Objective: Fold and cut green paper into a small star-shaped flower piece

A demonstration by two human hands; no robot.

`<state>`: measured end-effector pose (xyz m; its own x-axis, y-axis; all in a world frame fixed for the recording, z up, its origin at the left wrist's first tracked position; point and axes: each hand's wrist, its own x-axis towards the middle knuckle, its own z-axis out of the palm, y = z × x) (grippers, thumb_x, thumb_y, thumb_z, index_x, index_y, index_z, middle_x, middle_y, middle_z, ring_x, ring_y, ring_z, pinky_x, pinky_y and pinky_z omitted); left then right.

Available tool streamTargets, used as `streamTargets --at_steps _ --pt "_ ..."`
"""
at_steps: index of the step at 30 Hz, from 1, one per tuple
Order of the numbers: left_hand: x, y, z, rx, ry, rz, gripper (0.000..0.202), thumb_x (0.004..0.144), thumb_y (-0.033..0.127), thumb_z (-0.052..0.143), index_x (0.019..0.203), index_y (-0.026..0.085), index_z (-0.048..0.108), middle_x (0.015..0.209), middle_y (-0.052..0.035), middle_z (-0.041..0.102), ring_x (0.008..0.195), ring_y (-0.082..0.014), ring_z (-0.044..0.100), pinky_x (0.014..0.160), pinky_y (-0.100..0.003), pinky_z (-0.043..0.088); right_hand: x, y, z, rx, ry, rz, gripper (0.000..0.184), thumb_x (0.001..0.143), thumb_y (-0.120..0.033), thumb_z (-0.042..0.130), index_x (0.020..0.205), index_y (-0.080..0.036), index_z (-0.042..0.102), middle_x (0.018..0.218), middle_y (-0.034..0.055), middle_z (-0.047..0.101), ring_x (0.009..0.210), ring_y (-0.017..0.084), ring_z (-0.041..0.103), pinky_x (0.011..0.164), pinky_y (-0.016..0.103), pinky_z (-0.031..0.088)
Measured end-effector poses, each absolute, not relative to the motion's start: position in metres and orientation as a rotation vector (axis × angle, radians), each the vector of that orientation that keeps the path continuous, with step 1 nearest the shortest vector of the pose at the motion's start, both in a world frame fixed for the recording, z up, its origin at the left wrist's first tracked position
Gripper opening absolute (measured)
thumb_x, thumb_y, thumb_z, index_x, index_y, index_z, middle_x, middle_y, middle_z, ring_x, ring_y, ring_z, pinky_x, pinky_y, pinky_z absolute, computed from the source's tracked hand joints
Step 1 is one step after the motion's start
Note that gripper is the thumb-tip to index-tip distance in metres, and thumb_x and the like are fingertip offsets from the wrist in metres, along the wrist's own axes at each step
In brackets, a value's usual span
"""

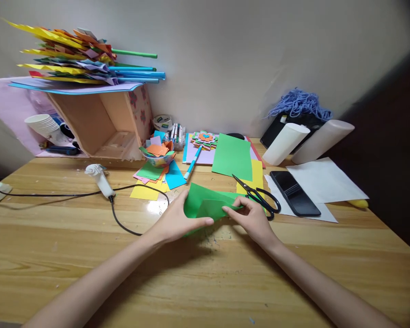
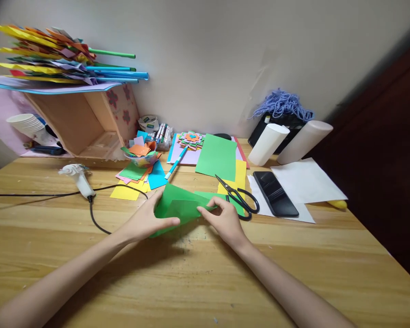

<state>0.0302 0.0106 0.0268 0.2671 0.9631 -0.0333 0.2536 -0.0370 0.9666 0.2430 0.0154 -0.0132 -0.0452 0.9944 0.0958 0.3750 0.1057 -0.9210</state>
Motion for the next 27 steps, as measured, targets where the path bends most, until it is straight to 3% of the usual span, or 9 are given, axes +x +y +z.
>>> streamTargets --at_steps 4,8,14,21,27 --pt "0.032 0.020 0.019 1.533 1.289 0.967 0.046 0.068 0.036 0.067 0.108 0.017 0.057 0.107 -0.0082 0.062 0.098 -0.0251 0.056 0.084 -0.035 0.044 0.237 0.026 -0.012 -1.353 -1.541 1.028 0.033 0.069 -0.042 0.066 0.063 -0.019 0.042 0.055 -0.0047 0.044 0.049 0.011 0.044 0.046 0.023 0.032" --pt "0.025 0.025 0.008 1.538 1.273 0.981 0.031 0.072 0.032 0.062 0.099 0.016 0.062 0.101 -0.0071 0.065 0.094 -0.0240 0.058 0.082 -0.035 0.045 0.234 0.031 -0.019 -1.234 -1.410 1.163 0.034 0.065 -0.043 0.070 0.064 -0.019 0.045 0.059 -0.0042 0.049 0.051 0.011 0.051 0.047 0.023 0.040" --pt "0.023 0.021 -0.001 1.463 1.246 0.939 0.031 0.077 0.036 0.057 0.100 0.015 0.061 0.103 -0.0068 0.064 0.095 -0.0222 0.057 0.083 -0.032 0.044 0.235 0.028 -0.026 -1.239 -1.241 1.319 0.039 0.061 -0.043 0.073 0.063 -0.020 0.042 0.049 -0.0042 0.054 0.045 0.014 0.058 0.044 0.024 0.046" --pt "0.025 0.013 0.002 1.391 1.106 0.782 0.036 0.078 0.042 0.055 0.102 0.015 0.059 0.100 -0.0068 0.066 0.088 -0.0223 0.059 0.072 -0.030 0.046 0.236 0.028 -0.026 -1.194 -1.187 1.384 0.036 0.065 -0.042 0.071 0.066 -0.020 0.042 0.044 -0.0032 0.057 0.034 0.010 0.051 0.034 0.019 0.041" --pt "0.023 0.012 0.000 1.371 1.106 0.679 0.040 0.081 0.045 0.049 0.102 0.013 0.061 0.105 -0.0090 0.065 0.092 -0.0251 0.059 0.077 -0.034 0.046 0.237 0.027 -0.026 -1.208 -1.173 1.311 0.034 0.063 -0.039 0.073 0.068 -0.020 0.045 0.052 -0.0062 0.053 0.046 0.010 0.054 0.044 0.019 0.047"
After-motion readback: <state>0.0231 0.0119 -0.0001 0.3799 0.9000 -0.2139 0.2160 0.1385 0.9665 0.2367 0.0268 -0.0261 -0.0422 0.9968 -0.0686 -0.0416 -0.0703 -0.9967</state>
